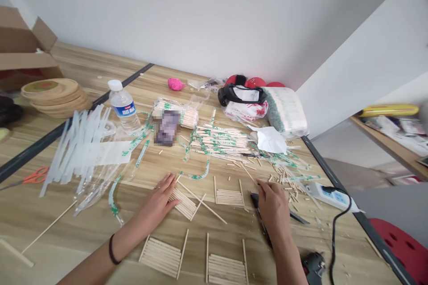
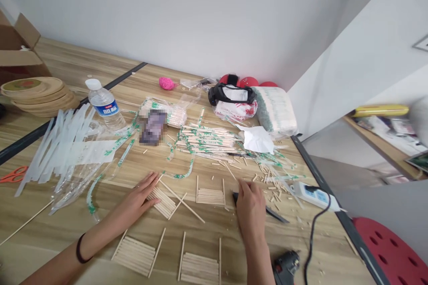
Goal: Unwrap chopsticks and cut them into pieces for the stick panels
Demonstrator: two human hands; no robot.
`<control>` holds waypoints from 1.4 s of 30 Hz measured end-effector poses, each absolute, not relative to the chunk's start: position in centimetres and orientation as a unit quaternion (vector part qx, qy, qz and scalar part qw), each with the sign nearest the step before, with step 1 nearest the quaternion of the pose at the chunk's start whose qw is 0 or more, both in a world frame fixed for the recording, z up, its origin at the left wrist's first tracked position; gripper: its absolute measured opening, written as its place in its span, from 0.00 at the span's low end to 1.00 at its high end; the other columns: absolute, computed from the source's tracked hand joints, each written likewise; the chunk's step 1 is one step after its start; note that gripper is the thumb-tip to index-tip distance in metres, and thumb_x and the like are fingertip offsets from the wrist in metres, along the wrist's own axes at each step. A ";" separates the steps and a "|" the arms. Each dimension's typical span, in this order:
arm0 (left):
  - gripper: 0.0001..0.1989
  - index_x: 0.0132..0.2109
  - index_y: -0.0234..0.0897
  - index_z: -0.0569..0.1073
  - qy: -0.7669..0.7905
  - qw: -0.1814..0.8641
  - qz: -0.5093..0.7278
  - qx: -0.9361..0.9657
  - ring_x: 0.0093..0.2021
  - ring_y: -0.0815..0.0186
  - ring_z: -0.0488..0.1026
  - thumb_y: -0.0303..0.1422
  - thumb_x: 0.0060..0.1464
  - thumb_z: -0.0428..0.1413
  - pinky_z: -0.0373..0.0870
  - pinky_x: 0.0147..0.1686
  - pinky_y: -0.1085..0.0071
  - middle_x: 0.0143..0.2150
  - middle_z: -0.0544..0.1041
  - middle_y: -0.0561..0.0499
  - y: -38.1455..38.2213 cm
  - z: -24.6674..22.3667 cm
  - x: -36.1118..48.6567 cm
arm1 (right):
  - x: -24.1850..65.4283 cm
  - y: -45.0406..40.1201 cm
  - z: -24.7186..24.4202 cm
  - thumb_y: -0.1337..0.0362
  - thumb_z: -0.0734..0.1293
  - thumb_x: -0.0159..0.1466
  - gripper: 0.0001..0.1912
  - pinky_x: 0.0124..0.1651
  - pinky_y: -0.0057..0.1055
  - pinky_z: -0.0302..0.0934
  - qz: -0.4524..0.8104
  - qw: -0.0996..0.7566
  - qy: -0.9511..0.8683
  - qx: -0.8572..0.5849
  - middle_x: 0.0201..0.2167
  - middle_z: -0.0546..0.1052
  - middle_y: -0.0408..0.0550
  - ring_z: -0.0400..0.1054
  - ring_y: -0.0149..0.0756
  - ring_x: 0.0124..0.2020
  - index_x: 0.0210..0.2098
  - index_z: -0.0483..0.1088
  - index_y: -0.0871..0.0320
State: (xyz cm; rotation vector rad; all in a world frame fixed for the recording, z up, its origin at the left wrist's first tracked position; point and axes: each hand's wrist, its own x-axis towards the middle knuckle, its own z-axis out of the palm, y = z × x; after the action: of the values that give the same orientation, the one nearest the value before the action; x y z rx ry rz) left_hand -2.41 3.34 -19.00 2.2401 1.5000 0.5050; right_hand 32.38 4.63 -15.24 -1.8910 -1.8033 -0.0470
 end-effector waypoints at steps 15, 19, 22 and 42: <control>0.52 0.68 0.42 0.29 0.484 0.088 0.194 0.848 0.66 0.44 0.48 0.50 0.50 0.56 0.55 0.59 0.45 0.69 0.50 0.35 3.2 -21.6 -2.4 | 22.2 -1.5 -15.0 0.76 0.69 0.54 0.10 0.35 0.33 0.61 0.142 0.215 -0.725 -0.638 0.30 0.73 0.45 0.67 0.41 0.34 0.26 0.68 0.55; 0.45 0.68 0.43 0.32 0.495 0.062 0.216 0.840 0.66 0.46 0.51 0.48 0.56 0.51 0.56 0.59 0.46 0.68 0.54 0.37 3.8 -22.4 -2.4 | 23.5 -1.5 -14.2 0.76 0.67 0.56 0.10 0.36 0.31 0.60 0.154 0.247 -0.695 -0.657 0.29 0.73 0.44 0.66 0.39 0.34 0.25 0.67 0.55; 0.40 0.68 0.43 0.35 0.507 0.059 0.235 0.827 0.66 0.48 0.52 0.46 0.58 0.48 0.56 0.59 0.46 0.68 0.55 0.39 4.6 -22.8 -2.6 | 25.0 -2.2 -13.1 0.73 0.65 0.60 0.08 0.37 0.30 0.60 0.164 0.281 -0.661 -0.676 0.30 0.73 0.45 0.67 0.38 0.35 0.27 0.67 0.56; 0.23 0.40 0.38 0.75 0.483 0.691 0.458 0.281 0.24 0.75 0.69 0.44 0.36 0.68 0.68 0.26 0.81 0.26 0.75 0.57 0.1 -9.7 7.8 | 27.6 -7.6 -11.6 0.70 0.65 0.63 0.05 0.41 0.28 0.61 0.175 0.255 -0.660 -0.684 0.33 0.76 0.44 0.69 0.36 0.37 0.36 0.72 0.55</control>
State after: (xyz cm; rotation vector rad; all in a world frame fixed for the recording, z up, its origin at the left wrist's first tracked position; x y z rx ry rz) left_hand 7.80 0.05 -9.72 0.6290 1.0790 1.0236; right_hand 27.64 -7.62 -11.59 -1.8592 -1.7936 0.4746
